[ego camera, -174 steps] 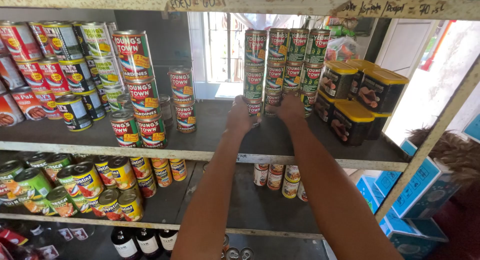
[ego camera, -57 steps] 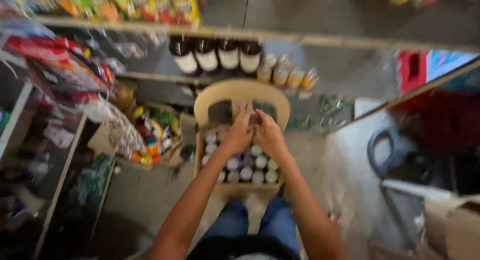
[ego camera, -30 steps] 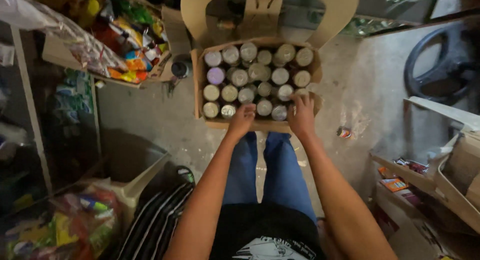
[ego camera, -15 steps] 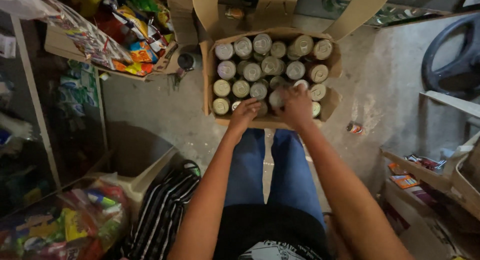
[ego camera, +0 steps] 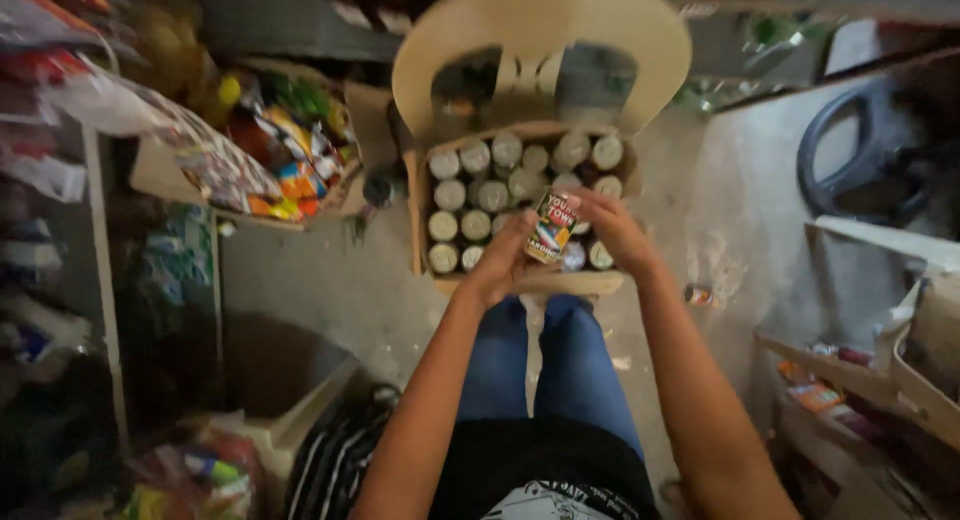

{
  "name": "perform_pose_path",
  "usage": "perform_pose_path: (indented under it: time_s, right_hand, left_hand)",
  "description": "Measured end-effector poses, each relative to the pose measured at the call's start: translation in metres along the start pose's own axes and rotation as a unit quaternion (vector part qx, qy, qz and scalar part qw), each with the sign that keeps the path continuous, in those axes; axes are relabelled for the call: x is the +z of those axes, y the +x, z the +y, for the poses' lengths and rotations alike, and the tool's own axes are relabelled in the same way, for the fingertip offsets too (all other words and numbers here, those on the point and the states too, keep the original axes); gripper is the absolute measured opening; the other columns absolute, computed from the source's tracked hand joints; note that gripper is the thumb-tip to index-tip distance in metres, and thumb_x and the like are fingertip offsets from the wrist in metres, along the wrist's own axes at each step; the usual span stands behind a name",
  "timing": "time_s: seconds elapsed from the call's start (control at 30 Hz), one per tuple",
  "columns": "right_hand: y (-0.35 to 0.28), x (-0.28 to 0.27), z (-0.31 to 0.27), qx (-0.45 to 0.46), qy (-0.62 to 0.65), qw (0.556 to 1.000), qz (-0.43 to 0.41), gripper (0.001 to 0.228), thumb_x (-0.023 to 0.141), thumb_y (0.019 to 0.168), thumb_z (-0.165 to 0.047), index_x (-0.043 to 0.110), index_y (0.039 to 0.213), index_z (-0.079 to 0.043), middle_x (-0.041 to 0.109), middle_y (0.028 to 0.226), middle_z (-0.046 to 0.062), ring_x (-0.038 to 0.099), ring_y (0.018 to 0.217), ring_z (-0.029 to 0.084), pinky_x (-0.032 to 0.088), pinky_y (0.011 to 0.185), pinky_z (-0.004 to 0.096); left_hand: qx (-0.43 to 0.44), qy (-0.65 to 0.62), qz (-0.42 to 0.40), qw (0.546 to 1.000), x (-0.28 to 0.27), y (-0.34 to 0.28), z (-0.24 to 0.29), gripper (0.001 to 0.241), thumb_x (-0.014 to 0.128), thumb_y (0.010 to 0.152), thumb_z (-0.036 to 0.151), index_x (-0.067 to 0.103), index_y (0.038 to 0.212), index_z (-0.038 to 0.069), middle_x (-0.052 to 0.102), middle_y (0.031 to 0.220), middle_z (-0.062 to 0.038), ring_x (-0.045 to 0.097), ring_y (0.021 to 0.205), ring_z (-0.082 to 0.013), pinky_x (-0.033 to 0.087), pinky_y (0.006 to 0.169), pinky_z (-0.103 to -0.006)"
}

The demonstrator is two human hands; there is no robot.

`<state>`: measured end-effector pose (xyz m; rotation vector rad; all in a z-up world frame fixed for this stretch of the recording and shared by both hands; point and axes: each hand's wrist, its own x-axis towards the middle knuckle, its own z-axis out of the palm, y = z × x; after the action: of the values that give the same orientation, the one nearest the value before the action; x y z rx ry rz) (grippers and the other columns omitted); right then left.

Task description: Restocking canned goods onto store shelves from a cardboard box.

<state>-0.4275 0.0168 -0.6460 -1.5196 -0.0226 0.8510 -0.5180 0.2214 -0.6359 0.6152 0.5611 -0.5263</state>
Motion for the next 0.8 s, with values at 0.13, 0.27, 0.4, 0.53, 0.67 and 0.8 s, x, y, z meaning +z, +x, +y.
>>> perform_pose_path:
  time_s: [0.13,0.27,0.4,0.53,0.67,0.8]
  right_hand:
    - [-0.033,0.034,-0.078,-0.117,0.102,0.987,-0.034,0.056,0.059,0.103,-0.035,0.055,0.148,-0.001,0.065,0.137,0.007,0.058,0.125,0.017,0.043,0.110,0.033]
    - [-0.061,0.056,-0.161,-0.219,0.080,0.972,0.038,0.066,0.066,0.099,-0.025,0.038,0.156,-0.007,0.062,0.130,0.002,0.057,0.120,0.013,0.046,0.104,0.031]
    - [-0.084,0.035,-0.257,-0.162,0.018,0.978,0.128,0.054,0.073,0.095,-0.020,0.053,0.144,-0.006,0.067,0.119,0.003,0.060,0.103,0.013,0.050,0.088,0.031]
    - [-0.139,0.015,-0.383,-0.360,-0.049,0.924,0.121,0.054,0.079,0.093,-0.013,0.056,0.140,-0.003,0.065,0.122,0.004,0.060,0.111,0.012,0.052,0.094,0.031]
    - [-0.191,-0.001,-0.511,-0.595,-0.139,0.771,0.178,0.066,0.083,0.093,-0.007,0.046,0.147,-0.003,0.059,0.138,0.005,0.058,0.127,0.014,0.050,0.110,0.032]
    - [-0.207,-0.033,-0.604,-0.696,-0.166,0.662,0.222,0.069,0.086,0.098,-0.004,0.042,0.151,-0.003,0.060,0.138,0.007,0.061,0.127,0.015,0.054,0.111,0.034]
  left_hand:
    - [0.093,0.128,-0.008,0.987,0.028,-0.002,0.021,0.052,0.059,0.099,0.047,0.048,0.137,0.013,0.064,0.123,-0.005,0.068,0.106,-0.0178,0.063,0.087,-0.0410]
    - [0.226,0.125,-0.038,0.965,0.089,0.001,0.059,0.051,0.061,0.100,0.046,0.046,0.139,0.017,0.061,0.125,-0.004,0.063,0.110,-0.0163,0.057,0.090,-0.0379]
    - [0.332,0.148,-0.057,0.930,0.198,-0.025,0.125,0.049,0.053,0.103,0.049,0.045,0.139,0.017,0.058,0.126,-0.003,0.059,0.112,-0.0151,0.054,0.090,-0.0361]
    - [0.408,0.268,-0.050,0.871,0.323,-0.087,0.197,0.049,0.043,0.107,0.050,0.045,0.142,0.015,0.057,0.122,-0.005,0.054,0.103,-0.0161,0.048,0.082,-0.0341]
    - [0.656,0.375,-0.113,0.646,0.442,-0.136,0.263,0.039,0.044,0.115,0.035,0.049,0.143,0.009,0.056,0.133,-0.010,0.054,0.124,-0.0223,0.044,0.106,-0.0371]
    - [0.777,0.438,-0.063,0.448,0.520,-0.159,0.308,0.039,0.057,0.103,0.012,0.050,0.141,0.007,0.056,0.138,-0.015,0.055,0.134,-0.0317,0.046,0.117,-0.0418]
